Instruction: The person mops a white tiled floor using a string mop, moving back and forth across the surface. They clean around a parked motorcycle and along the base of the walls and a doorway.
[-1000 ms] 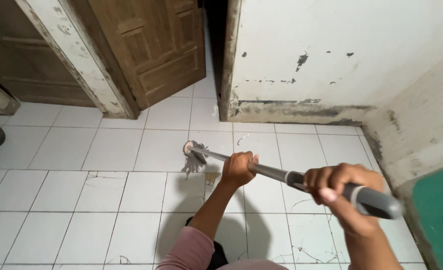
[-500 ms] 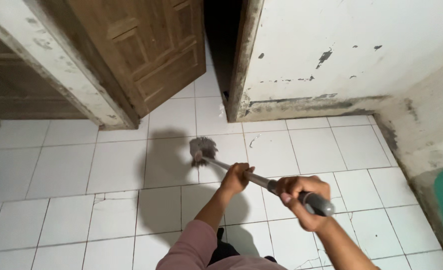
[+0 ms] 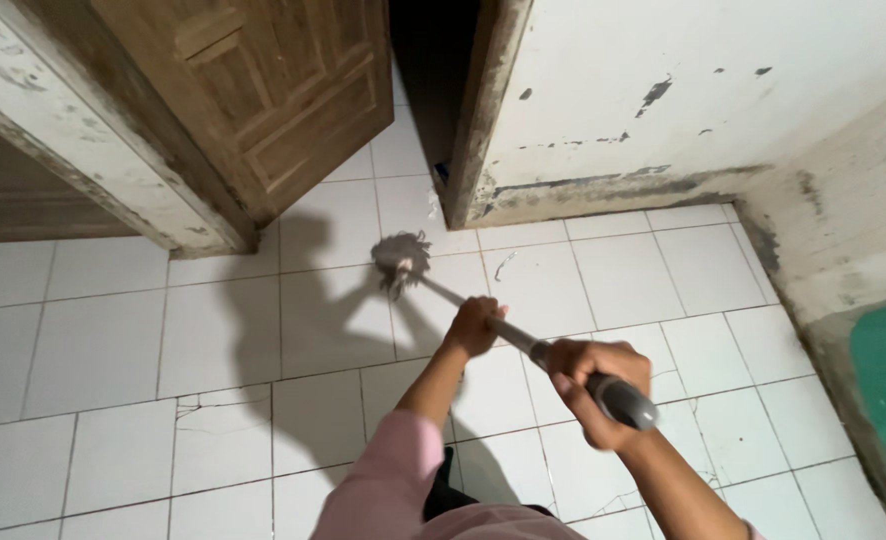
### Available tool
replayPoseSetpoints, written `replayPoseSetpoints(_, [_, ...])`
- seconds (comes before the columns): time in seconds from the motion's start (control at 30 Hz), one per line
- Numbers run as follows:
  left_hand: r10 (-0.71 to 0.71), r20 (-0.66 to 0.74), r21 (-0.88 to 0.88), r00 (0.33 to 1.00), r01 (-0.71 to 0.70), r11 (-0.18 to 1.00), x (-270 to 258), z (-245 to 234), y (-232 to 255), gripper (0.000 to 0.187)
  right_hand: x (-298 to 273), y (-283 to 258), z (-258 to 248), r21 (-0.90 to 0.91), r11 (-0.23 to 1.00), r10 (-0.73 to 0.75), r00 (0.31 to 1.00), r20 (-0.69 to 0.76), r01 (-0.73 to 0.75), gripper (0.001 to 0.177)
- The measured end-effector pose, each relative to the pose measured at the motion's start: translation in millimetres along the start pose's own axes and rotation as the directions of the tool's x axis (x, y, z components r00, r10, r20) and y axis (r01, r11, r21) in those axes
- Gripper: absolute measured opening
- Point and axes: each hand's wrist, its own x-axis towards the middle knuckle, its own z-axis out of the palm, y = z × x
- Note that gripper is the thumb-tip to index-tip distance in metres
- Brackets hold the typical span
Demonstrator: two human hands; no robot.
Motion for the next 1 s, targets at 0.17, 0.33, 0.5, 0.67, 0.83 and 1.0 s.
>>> replayPoseSetpoints(0.17, [0.037, -0.178, -0.051, 0.983, -0.047, 0.998, 11, -8, -25, 0.035, 19, 27, 18, -0.030, 0.999, -0.037, 0.997, 0.061, 0.038, 0.022])
replayPoseSetpoints(0.33, [-0.134, -0.055, -0.056, 0.989, 0.131, 0.990, 13, 1, 2, 0.036, 29, 3, -8, 0.054, 0.999, 0.002, 0.999, 0.054, -0.005, 0.026])
replayPoseSetpoints(0.5, [-0.032, -0.137, -0.071, 0.990, 0.023, 0.997, 37, -17, -21, 0.031, 47, 21, 11, -0.039, 0.998, 0.044, 0.998, 0.044, -0.042, 0.025])
replayPoseSetpoints(0.67, [-0.065, -0.148, -0.125, 0.987, 0.046, 0.991, 31, -15, -8, 0.034, 51, 10, 1, 0.039, 0.999, 0.003, 0.996, 0.086, -0.007, 0.027])
replayPoseSetpoints(0.83, [0.034, -0.119, -0.097, 0.992, -0.045, 0.994, 34, -16, -23, 0.033, 53, 15, 13, 0.009, 1.000, -0.022, 0.999, 0.044, 0.021, 0.024])
replayPoseSetpoints(1.0, [0.033, -0.218, -0.001, 0.975, -0.034, 0.999, 35, -18, -39, 0.031, 49, 34, 29, -0.079, 0.996, 0.041, 0.997, 0.069, -0.035, 0.023])
